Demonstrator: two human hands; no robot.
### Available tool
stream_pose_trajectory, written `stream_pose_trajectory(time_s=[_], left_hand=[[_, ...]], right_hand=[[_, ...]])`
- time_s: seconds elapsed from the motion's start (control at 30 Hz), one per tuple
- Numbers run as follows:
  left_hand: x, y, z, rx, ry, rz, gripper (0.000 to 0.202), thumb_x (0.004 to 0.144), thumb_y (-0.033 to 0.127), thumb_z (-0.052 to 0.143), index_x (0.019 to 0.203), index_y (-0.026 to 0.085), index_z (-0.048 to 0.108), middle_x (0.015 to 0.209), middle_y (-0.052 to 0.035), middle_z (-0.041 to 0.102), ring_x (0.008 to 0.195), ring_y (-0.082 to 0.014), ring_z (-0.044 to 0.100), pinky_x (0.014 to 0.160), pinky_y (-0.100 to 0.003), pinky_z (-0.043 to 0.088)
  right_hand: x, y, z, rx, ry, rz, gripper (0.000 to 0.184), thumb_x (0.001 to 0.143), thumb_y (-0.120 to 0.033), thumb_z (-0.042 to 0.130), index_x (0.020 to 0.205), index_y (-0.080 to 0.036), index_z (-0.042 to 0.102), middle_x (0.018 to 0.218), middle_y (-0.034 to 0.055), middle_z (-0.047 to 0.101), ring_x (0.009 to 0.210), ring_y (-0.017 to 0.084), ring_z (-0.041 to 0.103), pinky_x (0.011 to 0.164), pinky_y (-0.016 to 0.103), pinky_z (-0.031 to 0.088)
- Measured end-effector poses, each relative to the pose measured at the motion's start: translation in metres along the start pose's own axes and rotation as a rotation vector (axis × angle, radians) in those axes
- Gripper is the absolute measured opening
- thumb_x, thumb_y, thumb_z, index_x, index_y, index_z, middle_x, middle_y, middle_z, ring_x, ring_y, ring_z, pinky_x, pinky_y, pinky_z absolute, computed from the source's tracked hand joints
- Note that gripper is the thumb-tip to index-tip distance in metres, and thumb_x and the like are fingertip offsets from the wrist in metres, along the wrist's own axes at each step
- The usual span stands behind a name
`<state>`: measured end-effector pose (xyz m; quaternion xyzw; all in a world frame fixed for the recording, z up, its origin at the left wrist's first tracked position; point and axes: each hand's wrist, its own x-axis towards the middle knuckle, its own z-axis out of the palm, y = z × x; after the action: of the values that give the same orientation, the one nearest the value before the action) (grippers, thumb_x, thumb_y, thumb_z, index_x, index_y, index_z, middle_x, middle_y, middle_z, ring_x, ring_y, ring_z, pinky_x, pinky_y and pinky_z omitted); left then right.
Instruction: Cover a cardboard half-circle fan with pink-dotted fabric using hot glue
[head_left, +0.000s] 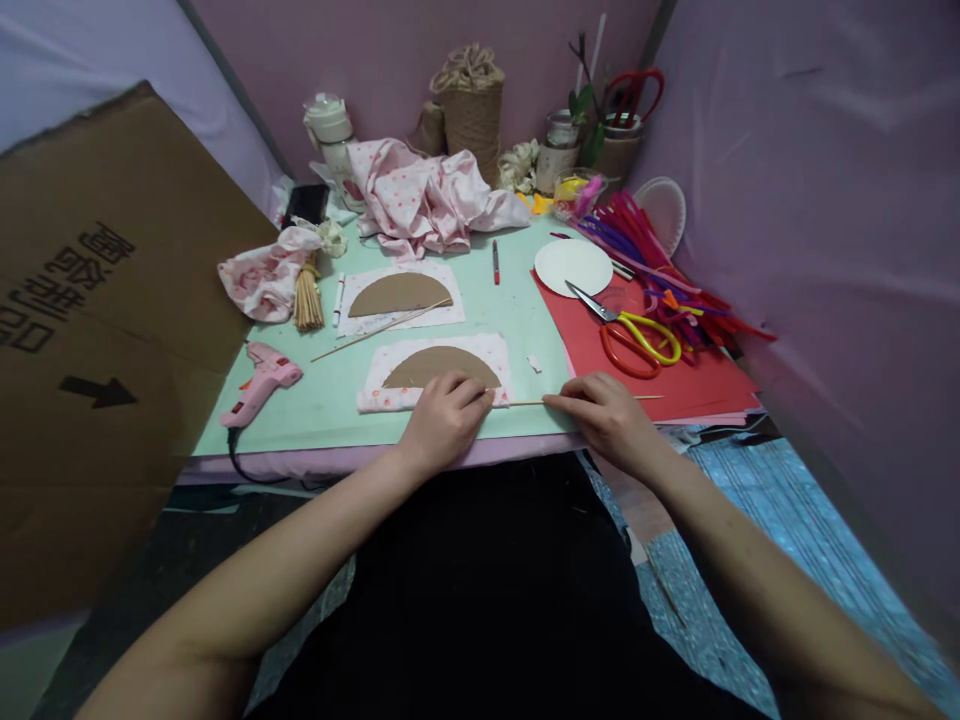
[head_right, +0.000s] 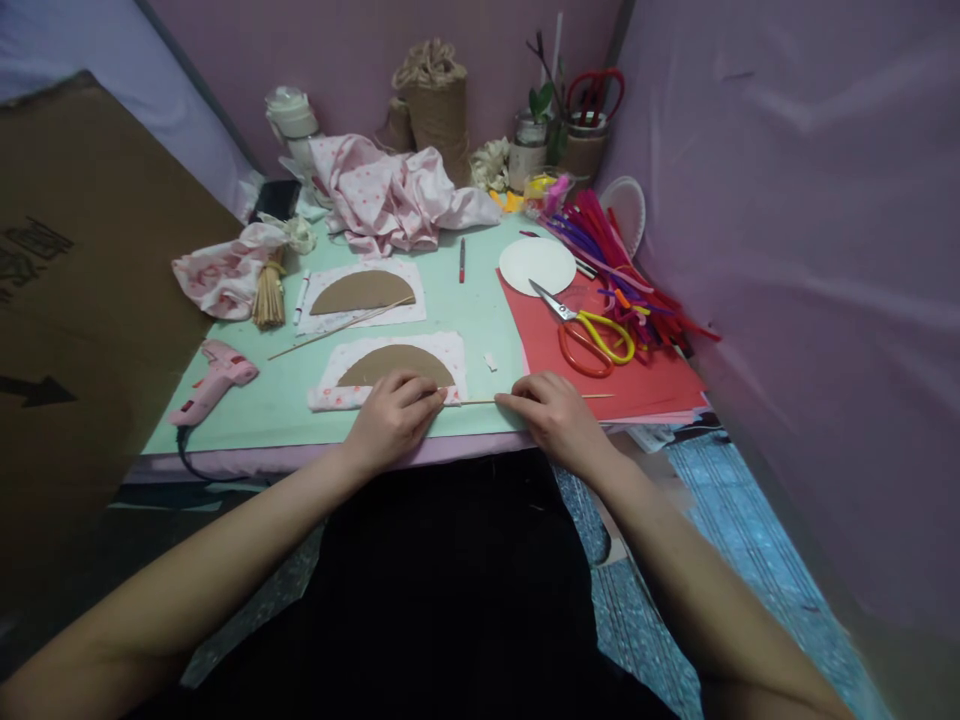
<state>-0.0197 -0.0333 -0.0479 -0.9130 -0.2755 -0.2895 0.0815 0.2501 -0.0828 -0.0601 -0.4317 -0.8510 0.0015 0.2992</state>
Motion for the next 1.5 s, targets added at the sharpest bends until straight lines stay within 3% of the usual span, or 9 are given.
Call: stream_pose_trajectory(time_s=[0.47,0.57,0.7,0.87,0.93,1.03,1.23,1.4,1.5], left_hand=[[0.009,-0.02,0.002,-0.124,-0.085,-0.035,0.023,0.1,0.021,0.047,0.095,0.016,0.069,0.092,-0.0085,0.069,0.087,-0.0202,0.054,0.077,-0.036,0.049],[0.011,-0.019,-0.003,-0.234,-0.129,-0.114,0.02,0.098,0.021,0.049,0.108,0.016,0.065,0.104,-0.0113,0.066,0.096,-0.0222,0.056,0.084,-0.04,0.051],[0.016,-0.021,-0.007,-0.305,-0.218,-0.244,0.043,0.091,0.023,0.059,0.133,0.015,0.051,0.122,-0.0151,0.055,0.114,-0.0272,0.052,0.098,-0.046,0.048],[0.025,-0.022,-0.009,-0.336,-0.307,-0.291,0.017,0.09,0.026,0.061,0.105,0.018,0.064,0.118,-0.011,0.058,0.115,-0.0279,0.05,0.099,-0.047,0.046],[0.025,-0.021,-0.009,-0.334,-0.285,-0.272,0.007,0.092,0.023,0.059,0.091,0.017,0.063,0.114,-0.0102,0.061,0.11,-0.0256,0.051,0.096,-0.043,0.046],[0.019,-0.017,-0.01,-0.229,-0.199,-0.153,0.016,0.096,0.02,0.052,0.083,0.017,0.062,0.105,-0.0082,0.068,0.101,-0.0229,0.055,0.088,-0.04,0.044],[-0.011,-0.003,-0.015,-0.004,-0.075,0.121,0.023,0.098,0.012,0.044,0.1,0.016,0.066,0.102,-0.0084,0.073,0.097,-0.021,0.061,0.086,-0.039,0.043],[-0.026,0.004,-0.019,-0.061,-0.053,0.105,0.023,0.098,0.013,0.045,0.114,0.015,0.062,0.112,-0.0103,0.071,0.104,-0.0226,0.062,0.089,-0.038,0.047],[-0.02,0.002,-0.02,-0.102,-0.029,-0.023,0.027,0.096,0.015,0.049,0.121,0.015,0.058,0.115,-0.0123,0.069,0.108,-0.024,0.059,0.09,-0.039,0.047]], right_hand=[[0.01,0.002,0.008,-0.039,0.014,0.015,0.034,0.097,-0.01,0.043,0.111,-0.021,0.071,0.092,0.0102,0.063,0.084,0.021,0.055,0.071,0.035,0.046],[0.013,0.003,0.006,-0.031,0.016,0.017,0.033,0.096,-0.01,0.044,0.11,-0.021,0.072,0.092,0.0105,0.063,0.083,0.021,0.056,0.071,0.035,0.047],[0.015,0.002,0.005,-0.009,0.004,0.044,0.032,0.096,-0.011,0.045,0.11,-0.021,0.072,0.093,0.0112,0.064,0.084,0.021,0.057,0.073,0.036,0.049],[0.013,0.003,0.008,0.021,0.002,0.063,0.032,0.096,-0.013,0.046,0.113,-0.023,0.072,0.093,0.0114,0.064,0.085,0.023,0.057,0.074,0.038,0.049],[0.012,0.004,0.009,0.033,0.008,0.069,0.033,0.095,-0.013,0.047,0.114,-0.024,0.072,0.093,0.011,0.064,0.086,0.023,0.057,0.074,0.038,0.049],[0.011,0.005,0.01,0.041,0.01,0.069,0.034,0.096,-0.014,0.046,0.115,-0.025,0.072,0.094,0.0108,0.064,0.085,0.022,0.057,0.074,0.038,0.048],[0.011,0.004,0.01,0.032,0.035,0.041,0.035,0.095,-0.011,0.045,0.114,-0.025,0.071,0.093,0.0101,0.064,0.084,0.021,0.056,0.073,0.037,0.048],[0.01,0.005,0.011,0.026,0.04,0.033,0.034,0.095,-0.012,0.046,0.114,-0.026,0.071,0.092,0.0092,0.063,0.084,0.021,0.056,0.072,0.036,0.047],[0.01,0.004,0.01,0.028,0.046,0.023,0.032,0.095,-0.012,0.046,0.112,-0.024,0.071,0.092,0.0097,0.063,0.084,0.021,0.056,0.072,0.036,0.047]])
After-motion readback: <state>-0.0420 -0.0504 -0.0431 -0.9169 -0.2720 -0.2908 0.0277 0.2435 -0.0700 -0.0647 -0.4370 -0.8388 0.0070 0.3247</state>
